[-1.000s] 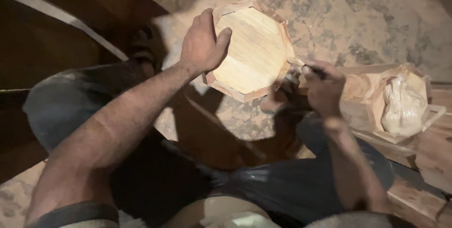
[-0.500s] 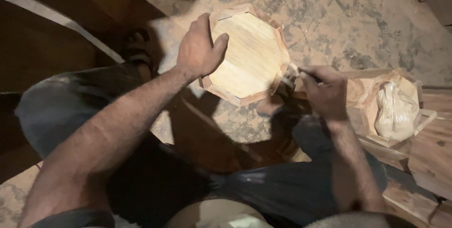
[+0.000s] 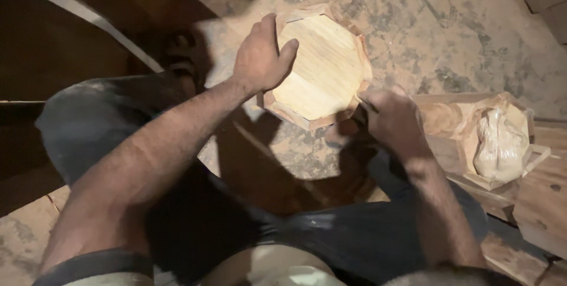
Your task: The person sits on the floor and smooths the edges of a small octagonal wooden piece using a sanding block. They rotate the piece to work on different sides and then flip it over to sand the other face.
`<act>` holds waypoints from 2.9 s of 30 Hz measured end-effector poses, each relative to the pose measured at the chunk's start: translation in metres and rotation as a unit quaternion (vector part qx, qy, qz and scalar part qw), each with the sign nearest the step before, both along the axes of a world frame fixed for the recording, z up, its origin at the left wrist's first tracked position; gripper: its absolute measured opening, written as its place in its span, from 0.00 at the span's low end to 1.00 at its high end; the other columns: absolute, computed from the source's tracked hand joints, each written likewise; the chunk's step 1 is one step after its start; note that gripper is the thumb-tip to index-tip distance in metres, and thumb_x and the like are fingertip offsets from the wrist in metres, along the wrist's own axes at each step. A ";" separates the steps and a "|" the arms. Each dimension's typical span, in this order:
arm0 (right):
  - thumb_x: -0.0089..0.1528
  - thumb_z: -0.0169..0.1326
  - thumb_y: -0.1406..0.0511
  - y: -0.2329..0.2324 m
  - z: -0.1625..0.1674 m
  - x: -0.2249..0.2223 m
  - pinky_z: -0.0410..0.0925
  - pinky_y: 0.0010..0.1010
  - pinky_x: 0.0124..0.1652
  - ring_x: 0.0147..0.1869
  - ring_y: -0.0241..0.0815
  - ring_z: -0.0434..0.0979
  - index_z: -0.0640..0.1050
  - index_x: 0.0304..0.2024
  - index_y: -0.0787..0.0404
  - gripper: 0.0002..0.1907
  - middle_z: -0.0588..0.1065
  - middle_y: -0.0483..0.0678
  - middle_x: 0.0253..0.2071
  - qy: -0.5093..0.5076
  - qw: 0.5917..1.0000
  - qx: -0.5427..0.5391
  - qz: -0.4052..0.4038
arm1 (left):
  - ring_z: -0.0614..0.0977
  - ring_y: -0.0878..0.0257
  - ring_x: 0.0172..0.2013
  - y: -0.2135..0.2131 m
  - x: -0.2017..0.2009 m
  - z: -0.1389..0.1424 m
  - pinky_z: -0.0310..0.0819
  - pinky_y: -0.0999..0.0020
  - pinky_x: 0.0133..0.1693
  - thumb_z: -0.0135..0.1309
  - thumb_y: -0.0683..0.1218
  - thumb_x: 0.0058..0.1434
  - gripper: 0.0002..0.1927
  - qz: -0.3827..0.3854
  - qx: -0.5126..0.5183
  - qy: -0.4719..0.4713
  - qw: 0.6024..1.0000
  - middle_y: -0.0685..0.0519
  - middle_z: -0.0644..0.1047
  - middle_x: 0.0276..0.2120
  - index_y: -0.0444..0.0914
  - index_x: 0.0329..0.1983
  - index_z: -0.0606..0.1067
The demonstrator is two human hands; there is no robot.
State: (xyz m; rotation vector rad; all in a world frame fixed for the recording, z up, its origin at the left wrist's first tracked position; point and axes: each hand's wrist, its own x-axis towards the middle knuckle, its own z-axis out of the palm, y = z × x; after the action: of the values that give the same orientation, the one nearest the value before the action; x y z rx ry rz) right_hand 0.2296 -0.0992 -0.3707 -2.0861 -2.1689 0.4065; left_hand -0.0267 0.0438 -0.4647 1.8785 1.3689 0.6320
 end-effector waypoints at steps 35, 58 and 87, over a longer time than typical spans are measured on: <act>0.59 0.56 0.70 -0.035 -0.009 -0.027 0.69 0.46 0.52 0.49 0.55 0.77 0.81 0.43 0.64 0.10 0.79 0.54 0.44 0.003 0.986 0.133 0.100 | 0.76 0.42 0.56 0.003 0.002 -0.007 0.70 0.51 0.57 0.55 0.58 0.62 0.36 0.033 -0.006 -0.034 0.999 0.36 0.75 0.54 0.32 0.65 0.64; 0.49 0.52 0.74 -0.039 -0.028 -0.028 0.61 0.46 0.59 0.58 0.52 0.75 0.81 0.51 0.60 0.26 0.79 0.49 0.51 0.035 0.985 0.104 0.130 | 0.76 0.41 0.56 0.002 0.004 -0.008 0.69 0.52 0.57 0.57 0.58 0.60 0.36 0.054 0.015 -0.046 0.997 0.36 0.75 0.53 0.32 0.65 0.66; 0.46 0.53 0.75 -0.055 -0.037 -0.074 0.67 0.46 0.53 0.53 0.57 0.78 0.81 0.47 0.63 0.25 0.79 0.52 0.46 0.037 0.971 0.209 0.112 | 0.77 0.42 0.57 -0.001 0.025 -0.030 0.71 0.53 0.58 0.58 0.54 0.61 0.30 0.106 0.022 -0.139 0.984 0.38 0.75 0.55 0.33 0.61 0.70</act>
State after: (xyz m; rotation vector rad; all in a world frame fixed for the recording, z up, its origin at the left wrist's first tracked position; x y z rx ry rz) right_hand 0.1557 -0.1538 -0.4079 -1.5880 -2.2163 0.0336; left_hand -0.0012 0.0423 -0.4945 1.6164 1.3861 0.9999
